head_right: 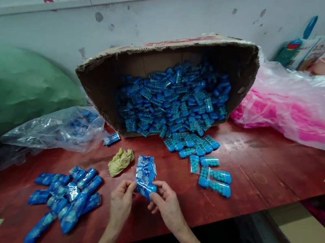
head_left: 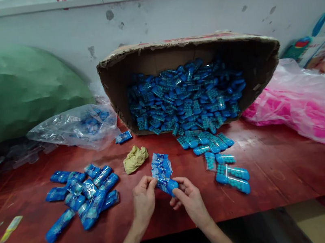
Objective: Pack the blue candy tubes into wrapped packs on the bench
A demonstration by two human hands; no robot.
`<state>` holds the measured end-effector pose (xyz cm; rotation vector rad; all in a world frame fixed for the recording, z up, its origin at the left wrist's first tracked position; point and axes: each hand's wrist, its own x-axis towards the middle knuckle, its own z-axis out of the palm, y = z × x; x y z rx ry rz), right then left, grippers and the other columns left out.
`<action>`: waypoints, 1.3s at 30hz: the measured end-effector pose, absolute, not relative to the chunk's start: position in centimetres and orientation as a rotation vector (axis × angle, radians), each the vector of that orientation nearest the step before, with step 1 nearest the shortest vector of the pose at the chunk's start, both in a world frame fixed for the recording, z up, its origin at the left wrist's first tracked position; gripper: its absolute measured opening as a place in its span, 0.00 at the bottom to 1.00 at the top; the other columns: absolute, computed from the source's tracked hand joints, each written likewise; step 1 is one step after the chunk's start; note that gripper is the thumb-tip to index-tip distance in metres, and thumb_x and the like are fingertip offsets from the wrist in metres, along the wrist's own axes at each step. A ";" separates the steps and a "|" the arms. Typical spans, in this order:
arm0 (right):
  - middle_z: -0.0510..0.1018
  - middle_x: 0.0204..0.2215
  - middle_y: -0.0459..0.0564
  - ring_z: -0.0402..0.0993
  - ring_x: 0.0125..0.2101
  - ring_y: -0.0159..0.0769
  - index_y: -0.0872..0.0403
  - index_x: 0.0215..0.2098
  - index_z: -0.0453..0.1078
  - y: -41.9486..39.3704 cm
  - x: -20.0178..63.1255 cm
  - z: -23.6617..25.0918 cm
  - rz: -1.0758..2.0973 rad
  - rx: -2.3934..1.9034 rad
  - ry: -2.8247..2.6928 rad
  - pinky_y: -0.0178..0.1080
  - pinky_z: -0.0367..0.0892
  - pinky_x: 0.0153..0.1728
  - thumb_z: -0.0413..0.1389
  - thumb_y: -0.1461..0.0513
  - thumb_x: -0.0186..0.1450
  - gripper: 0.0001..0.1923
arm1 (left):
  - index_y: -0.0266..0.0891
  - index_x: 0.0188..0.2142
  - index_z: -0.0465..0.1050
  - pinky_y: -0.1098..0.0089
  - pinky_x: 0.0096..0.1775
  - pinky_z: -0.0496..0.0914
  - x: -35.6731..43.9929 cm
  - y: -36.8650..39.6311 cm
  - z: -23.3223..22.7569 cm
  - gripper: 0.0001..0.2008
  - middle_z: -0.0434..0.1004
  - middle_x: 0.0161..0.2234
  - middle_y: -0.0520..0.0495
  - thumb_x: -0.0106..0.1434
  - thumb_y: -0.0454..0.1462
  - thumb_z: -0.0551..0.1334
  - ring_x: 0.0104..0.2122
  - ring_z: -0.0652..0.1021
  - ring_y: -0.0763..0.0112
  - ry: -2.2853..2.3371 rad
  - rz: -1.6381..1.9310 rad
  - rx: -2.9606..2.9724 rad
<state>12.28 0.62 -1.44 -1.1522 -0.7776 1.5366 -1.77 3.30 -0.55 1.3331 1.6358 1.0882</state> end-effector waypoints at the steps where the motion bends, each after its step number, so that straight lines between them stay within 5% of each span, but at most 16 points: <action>1: 0.74 0.22 0.44 0.71 0.17 0.29 0.56 0.39 0.64 0.6 12.3 -1.4 1.529 -1.154 -0.787 0.28 0.64 0.14 0.59 0.56 0.53 0.19 | 0.40 0.20 0.65 0.73 0.26 0.60 -1.9 3.3 -0.5 0.12 0.65 0.17 0.54 0.56 0.41 0.56 0.21 0.66 0.73 1.645 1.096 1.390; 5: 0.74 0.22 0.44 0.71 0.17 0.29 0.56 0.40 0.64 0.7 12.4 -1.5 1.515 -1.161 -0.810 0.29 0.65 0.14 0.59 0.56 0.54 0.18 | 0.40 0.23 0.65 0.73 0.26 0.60 -2.0 3.2 -0.5 0.10 0.65 0.18 0.55 0.56 0.42 0.56 0.21 0.67 0.74 1.600 1.140 1.381; 11: 0.72 0.24 0.43 0.68 0.18 0.28 0.54 0.37 0.64 0.2 12.2 -1.5 1.428 -1.220 -0.871 0.29 0.64 0.16 0.56 0.57 0.56 0.13 | 0.36 0.30 0.65 0.72 0.25 0.64 -0.9 2.6 -0.3 0.18 0.73 0.24 0.50 0.51 0.50 0.59 0.22 0.74 0.72 1.240 0.971 0.601; 18: 0.71 0.29 0.44 0.67 0.30 0.32 0.52 0.34 0.69 -0.2 12.6 -0.8 1.089 -1.197 -1.269 0.34 0.64 0.31 0.58 0.66 0.54 0.09 | 0.35 0.32 0.69 0.72 0.30 0.67 -0.5 1.8 0.1 0.10 0.76 0.25 0.50 0.53 0.40 0.63 0.25 0.74 0.75 0.976 0.877 0.396; 26: 0.71 0.28 0.43 0.68 0.30 0.32 0.52 0.33 0.68 0.0 12.9 -1.1 1.320 -1.081 -1.095 0.33 0.65 0.31 0.58 0.66 0.53 0.09 | 0.34 0.34 0.70 0.74 0.27 0.68 -1.3 1.9 -0.2 0.07 0.76 0.28 0.47 0.55 0.35 0.62 0.26 0.75 0.74 0.871 0.848 0.405; 33: 0.74 0.38 0.45 0.70 0.36 0.34 0.48 0.45 0.67 0.3 13.2 -2.3 1.583 -0.943 -0.935 0.36 0.66 0.38 0.59 0.64 0.52 0.21 | 0.35 0.38 0.71 0.74 0.27 0.70 -0.1 1.3 0.3 0.12 0.77 0.32 0.46 0.54 0.36 0.63 0.25 0.75 0.76 0.862 0.864 0.369; 39: 0.72 0.39 0.46 0.68 0.40 0.37 0.48 0.47 0.67 -0.2 13.8 -3.0 1.468 -1.034 -1.106 0.38 0.63 0.43 0.58 0.65 0.54 0.22 | 0.37 0.36 0.71 0.73 0.27 0.71 0.5 0.6 0.4 0.11 0.77 0.28 0.48 0.53 0.38 0.63 0.23 0.76 0.75 0.997 0.835 0.297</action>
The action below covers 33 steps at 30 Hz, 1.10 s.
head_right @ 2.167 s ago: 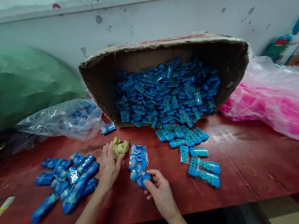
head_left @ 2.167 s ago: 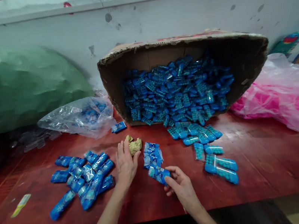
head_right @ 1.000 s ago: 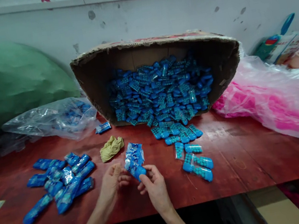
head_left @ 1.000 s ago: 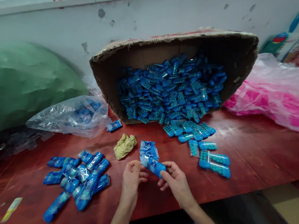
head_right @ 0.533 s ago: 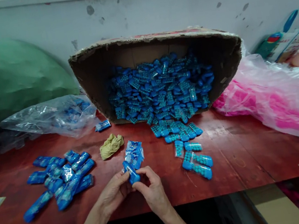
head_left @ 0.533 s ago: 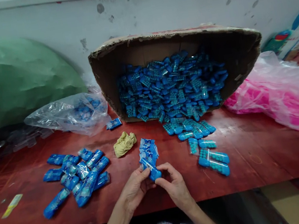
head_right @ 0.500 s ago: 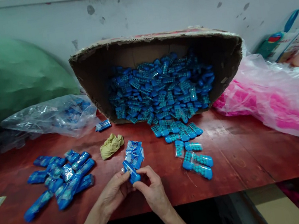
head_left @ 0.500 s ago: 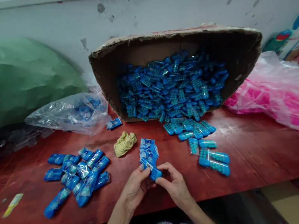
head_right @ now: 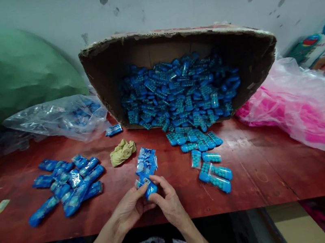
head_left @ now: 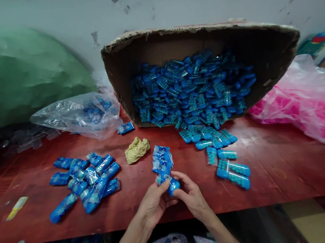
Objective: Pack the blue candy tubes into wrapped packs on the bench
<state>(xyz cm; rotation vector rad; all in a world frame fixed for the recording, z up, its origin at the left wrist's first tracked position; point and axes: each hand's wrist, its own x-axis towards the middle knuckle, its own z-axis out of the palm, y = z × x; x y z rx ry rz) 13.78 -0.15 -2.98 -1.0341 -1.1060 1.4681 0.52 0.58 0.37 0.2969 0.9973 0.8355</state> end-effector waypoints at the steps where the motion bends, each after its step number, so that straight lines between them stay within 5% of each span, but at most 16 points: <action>1: 0.72 0.38 0.46 0.68 0.40 0.37 0.48 0.46 0.68 -0.2 13.9 -3.1 1.440 -1.057 -1.130 0.38 0.63 0.43 0.58 0.65 0.53 0.21 | 0.37 0.36 0.70 0.73 0.26 0.70 0.6 0.5 0.4 0.12 0.77 0.27 0.48 0.53 0.39 0.63 0.22 0.75 0.75 1.028 0.825 0.304; 12: 0.76 0.32 0.46 0.70 0.32 0.33 0.54 0.38 0.69 0.2 13.6 -2.5 1.459 -1.104 -0.958 0.36 0.66 0.36 0.59 0.63 0.53 0.14 | 0.36 0.35 0.71 0.73 0.27 0.68 0.2 1.2 0.0 0.16 0.78 0.26 0.47 0.50 0.44 0.64 0.24 0.76 0.71 1.277 0.953 0.510; 16: 0.75 0.30 0.45 0.70 0.30 0.32 0.54 0.42 0.66 0.1 13.1 -2.2 1.470 -1.116 -0.931 0.36 0.66 0.35 0.58 0.63 0.53 0.17 | 0.38 0.39 0.72 0.71 0.30 0.69 -0.1 1.6 -0.3 0.19 0.79 0.30 0.49 0.46 0.40 0.67 0.27 0.76 0.69 1.316 1.150 0.584; 20: 0.72 0.25 0.42 0.68 0.27 0.30 0.54 0.43 0.63 -0.2 12.9 -2.0 1.399 -1.194 -0.987 0.34 0.65 0.31 0.58 0.64 0.53 0.19 | 0.34 0.33 0.75 0.70 0.36 0.68 -0.3 1.8 -0.4 0.14 0.79 0.30 0.47 0.46 0.39 0.67 0.32 0.76 0.67 1.295 1.243 0.555; 27: 0.74 0.38 0.49 0.70 0.38 0.37 0.52 0.43 0.65 -0.9 13.1 -1.4 1.147 -1.245 -1.354 0.37 0.65 0.40 0.55 0.66 0.57 0.15 | 0.36 0.30 0.68 0.70 0.28 0.68 0.3 1.5 0.3 0.15 0.76 0.25 0.50 0.49 0.45 0.64 0.23 0.75 0.71 1.149 1.150 0.392; 33: 0.74 0.39 0.50 0.69 0.39 0.41 0.49 0.45 0.68 -1.4 13.2 -1.1 0.960 -1.217 -1.526 0.42 0.64 0.42 0.56 0.65 0.57 0.16 | 0.35 0.34 0.70 0.72 0.31 0.68 -0.2 1.5 0.3 0.12 0.77 0.26 0.49 0.50 0.38 0.65 0.25 0.76 0.73 0.987 0.953 0.308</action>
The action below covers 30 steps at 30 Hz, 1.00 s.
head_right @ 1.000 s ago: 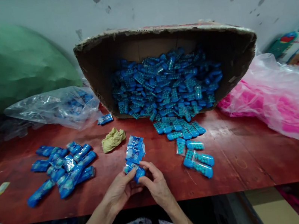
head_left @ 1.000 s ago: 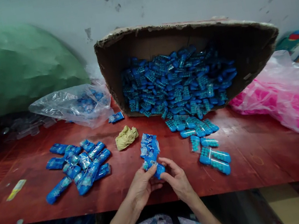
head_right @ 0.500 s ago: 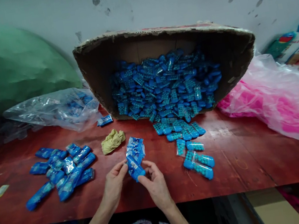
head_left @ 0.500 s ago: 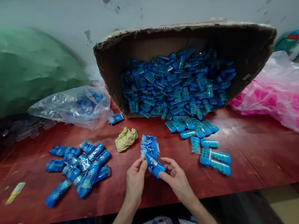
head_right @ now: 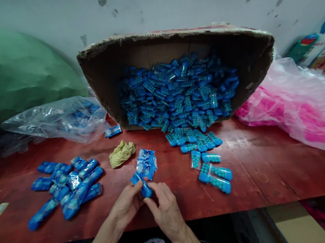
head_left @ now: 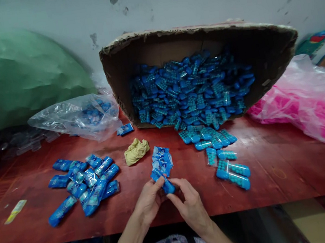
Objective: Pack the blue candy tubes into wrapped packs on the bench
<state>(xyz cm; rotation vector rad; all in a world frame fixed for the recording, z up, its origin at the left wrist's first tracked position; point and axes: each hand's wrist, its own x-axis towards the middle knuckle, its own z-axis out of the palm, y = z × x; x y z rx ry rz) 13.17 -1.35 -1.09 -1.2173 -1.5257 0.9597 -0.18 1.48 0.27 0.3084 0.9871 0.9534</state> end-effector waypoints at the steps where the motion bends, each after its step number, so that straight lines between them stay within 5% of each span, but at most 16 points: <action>1: 0.74 0.39 0.50 0.69 0.40 0.41 0.49 0.45 0.68 -1.3 13.2 -1.0 0.997 -1.200 -1.521 0.43 0.64 0.43 0.56 0.65 0.57 0.16 | 0.34 0.34 0.71 0.71 0.32 0.68 -0.4 1.5 0.1 0.12 0.77 0.26 0.48 0.51 0.38 0.65 0.26 0.76 0.73 0.958 0.926 0.293; 13: 0.73 0.26 0.43 0.68 0.27 0.30 0.53 0.37 0.67 -0.2 13.2 -2.0 1.589 -1.022 -0.848 0.33 0.64 0.29 0.59 0.66 0.51 0.14 | 0.34 0.40 0.73 0.70 0.39 0.66 -1.3 1.6 -0.1 0.15 0.77 0.33 0.45 0.50 0.33 0.65 0.32 0.75 0.70 0.789 0.902 0.425; 25: 0.71 0.27 0.42 0.64 0.24 0.27 0.52 0.40 0.68 -0.3 13.3 -3.0 1.583 -1.045 -0.857 0.31 0.64 0.25 0.57 0.67 0.51 0.17 | 0.34 0.38 0.74 0.68 0.41 0.66 -0.8 0.8 -0.1 0.13 0.77 0.34 0.44 0.51 0.34 0.64 0.34 0.75 0.68 0.796 0.900 0.399; 30: 0.75 0.35 0.46 0.70 0.32 0.34 0.51 0.42 0.68 -0.6 13.5 -2.5 1.419 -1.097 -1.115 0.35 0.66 0.35 0.56 0.64 0.55 0.15 | 0.35 0.34 0.74 0.69 0.42 0.65 0.1 0.3 0.1 0.10 0.78 0.32 0.46 0.50 0.35 0.66 0.33 0.75 0.70 0.882 0.955 0.335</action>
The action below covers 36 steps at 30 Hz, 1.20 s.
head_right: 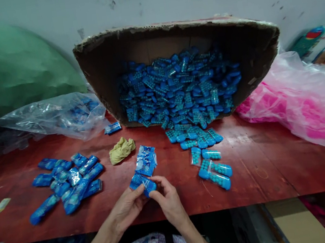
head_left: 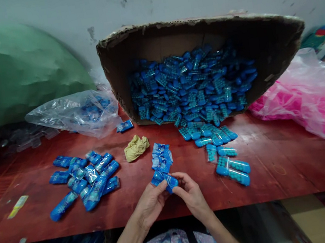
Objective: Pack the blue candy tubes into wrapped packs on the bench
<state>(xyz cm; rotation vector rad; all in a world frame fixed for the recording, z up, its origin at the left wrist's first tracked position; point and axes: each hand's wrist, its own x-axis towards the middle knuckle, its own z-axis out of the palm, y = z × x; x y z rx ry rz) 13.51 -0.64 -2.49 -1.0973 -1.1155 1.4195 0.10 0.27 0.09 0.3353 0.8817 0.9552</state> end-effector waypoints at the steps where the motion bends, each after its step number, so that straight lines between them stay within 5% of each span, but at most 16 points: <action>1: 0.75 0.36 0.46 0.70 0.35 0.35 0.51 0.42 0.68 -0.7 13.5 -2.4 1.371 -1.104 -1.178 0.36 0.65 0.38 0.56 0.64 0.56 0.15 | 0.35 0.33 0.74 0.69 0.42 0.65 0.3 0.2 0.1 0.10 0.78 0.32 0.47 0.50 0.36 0.66 0.33 0.75 0.70 0.899 0.975 0.325; 6: 0.75 0.34 0.46 0.70 0.34 0.34 0.50 0.43 0.69 -0.8 13.7 -2.8 1.256 -1.140 -1.311 0.36 0.64 0.38 0.57 0.64 0.56 0.16 | 0.35 0.34 0.73 0.68 0.42 0.67 1.2 -0.3 0.1 0.10 0.78 0.31 0.47 0.51 0.37 0.65 0.33 0.76 0.69 0.939 1.055 0.300; 11: 0.69 0.22 0.40 0.65 0.25 0.29 0.51 0.40 0.70 0.0 13.9 -3.0 1.599 -1.045 -1.045 0.32 0.62 0.30 0.60 0.65 0.51 0.17 | 0.34 0.36 0.73 0.67 0.42 0.67 0.7 -0.4 0.3 0.10 0.78 0.32 0.46 0.55 0.38 0.62 0.34 0.76 0.68 0.904 1.030 0.277; 26: 0.69 0.22 0.38 0.64 0.24 0.27 0.51 0.39 0.70 0.4 13.9 -1.8 1.760 -1.017 -1.020 0.31 0.61 0.31 0.58 0.68 0.49 0.18 | 0.34 0.34 0.73 0.70 0.42 0.68 0.9 -0.8 -0.3 0.06 0.79 0.32 0.46 0.55 0.32 0.61 0.34 0.77 0.71 0.813 1.003 0.197; 31: 0.71 0.27 0.40 0.67 0.31 0.30 0.48 0.44 0.69 0.1 13.8 -2.0 1.541 -1.084 -1.224 0.33 0.62 0.38 0.60 0.68 0.49 0.24 | 0.32 0.33 0.74 0.75 0.37 0.69 0.6 -0.5 0.4 0.06 0.79 0.30 0.44 0.56 0.30 0.60 0.32 0.77 0.73 0.824 0.963 0.202; 36: 0.71 0.27 0.40 0.68 0.29 0.30 0.50 0.44 0.68 0.0 13.7 -2.3 1.636 -1.059 -1.091 0.34 0.64 0.36 0.58 0.67 0.51 0.21 | 0.32 0.35 0.74 0.70 0.40 0.69 0.4 -0.3 0.7 0.08 0.79 0.31 0.44 0.57 0.34 0.59 0.34 0.77 0.70 0.800 0.959 0.203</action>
